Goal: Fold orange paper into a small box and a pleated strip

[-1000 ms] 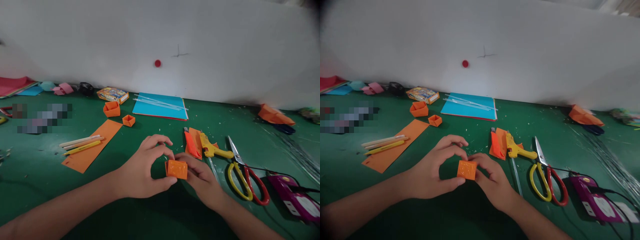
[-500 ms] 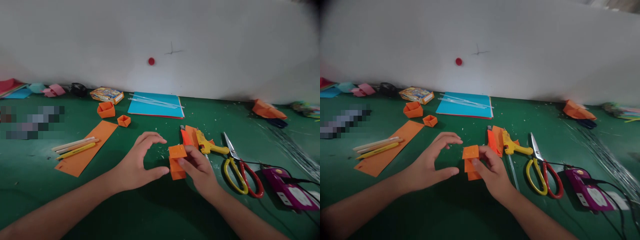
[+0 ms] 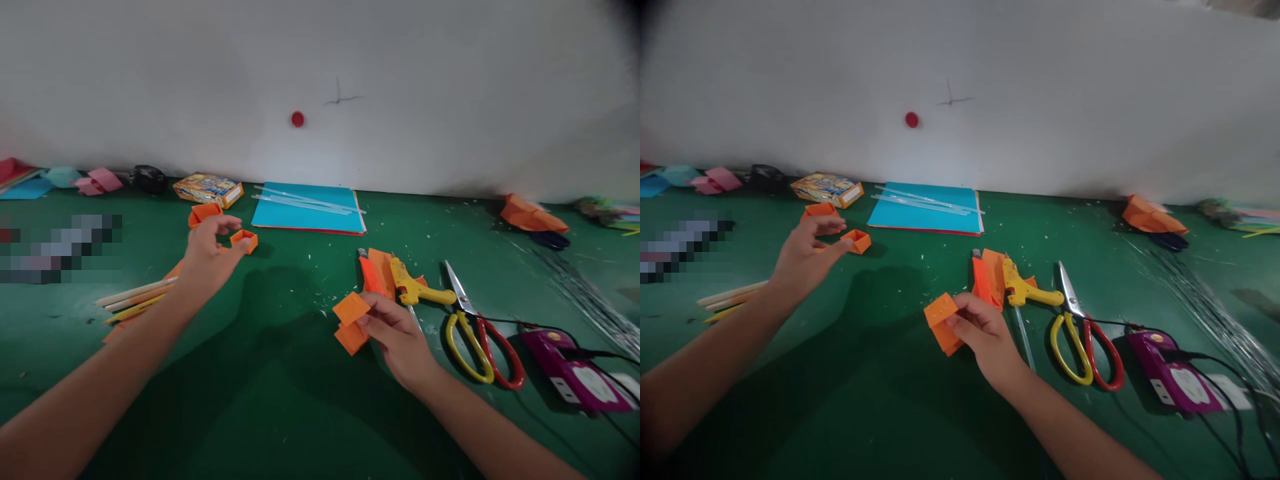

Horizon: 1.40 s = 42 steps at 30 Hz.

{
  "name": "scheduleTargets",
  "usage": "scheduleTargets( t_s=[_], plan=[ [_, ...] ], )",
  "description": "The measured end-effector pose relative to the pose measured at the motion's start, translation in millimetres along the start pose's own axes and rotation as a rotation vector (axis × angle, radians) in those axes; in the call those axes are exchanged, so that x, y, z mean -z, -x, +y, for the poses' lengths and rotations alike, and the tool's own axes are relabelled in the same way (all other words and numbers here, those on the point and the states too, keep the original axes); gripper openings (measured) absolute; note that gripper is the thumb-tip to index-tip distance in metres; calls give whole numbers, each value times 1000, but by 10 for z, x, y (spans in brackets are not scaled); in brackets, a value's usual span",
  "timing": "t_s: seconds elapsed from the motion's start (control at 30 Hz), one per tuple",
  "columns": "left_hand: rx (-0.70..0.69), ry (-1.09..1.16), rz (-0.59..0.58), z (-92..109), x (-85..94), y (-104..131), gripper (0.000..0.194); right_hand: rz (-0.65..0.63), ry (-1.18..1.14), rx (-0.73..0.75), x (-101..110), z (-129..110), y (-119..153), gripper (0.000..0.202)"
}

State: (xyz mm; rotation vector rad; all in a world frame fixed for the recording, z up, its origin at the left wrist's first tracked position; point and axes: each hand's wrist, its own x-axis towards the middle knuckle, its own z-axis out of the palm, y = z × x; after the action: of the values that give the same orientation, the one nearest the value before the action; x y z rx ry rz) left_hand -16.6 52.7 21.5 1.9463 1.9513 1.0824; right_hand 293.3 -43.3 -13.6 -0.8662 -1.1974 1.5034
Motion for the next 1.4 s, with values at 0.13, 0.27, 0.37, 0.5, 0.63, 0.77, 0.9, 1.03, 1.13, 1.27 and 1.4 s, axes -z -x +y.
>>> scheduleTargets(
  t_s=[0.13,0.27,0.37,0.5,0.63,0.77,0.9,1.03,1.13,1.27,1.4],
  plan=[
    [71,-107,103,-174,21,-182,43,-14,-38,-43,2,14,19,9],
    [167,-196,54,-257,-48,-227,59,-42,-31,-44,-5,1,26,11],
    [204,-231,-6,-276,-129,-242,79,-32,-11,-9,1,22,18,8],
    [187,-253,-105,-248,-176,-295,92,-8,34,30,25,30,11,7],
    [128,-237,-136,-207,-156,-297,77,-34,131,64,47,-48,9,13],
    [47,-155,-180,-183,-171,-208,69,-38,291,111,63,-154,9,19],
    [-112,-50,-280,-29,-230,12,51,6,510,207,88,-243,13,13],
    [-254,27,-438,274,-291,356,59,60,811,379,107,-309,10,11],
    [-272,-17,-507,480,-347,579,80,91,972,508,121,-329,-2,13],
    [-327,-104,-561,587,-402,680,87,30,1188,650,136,-340,-50,19],
    [-312,-74,-599,493,-392,619,97,-75,1448,767,98,-365,-152,23]
  ],
)
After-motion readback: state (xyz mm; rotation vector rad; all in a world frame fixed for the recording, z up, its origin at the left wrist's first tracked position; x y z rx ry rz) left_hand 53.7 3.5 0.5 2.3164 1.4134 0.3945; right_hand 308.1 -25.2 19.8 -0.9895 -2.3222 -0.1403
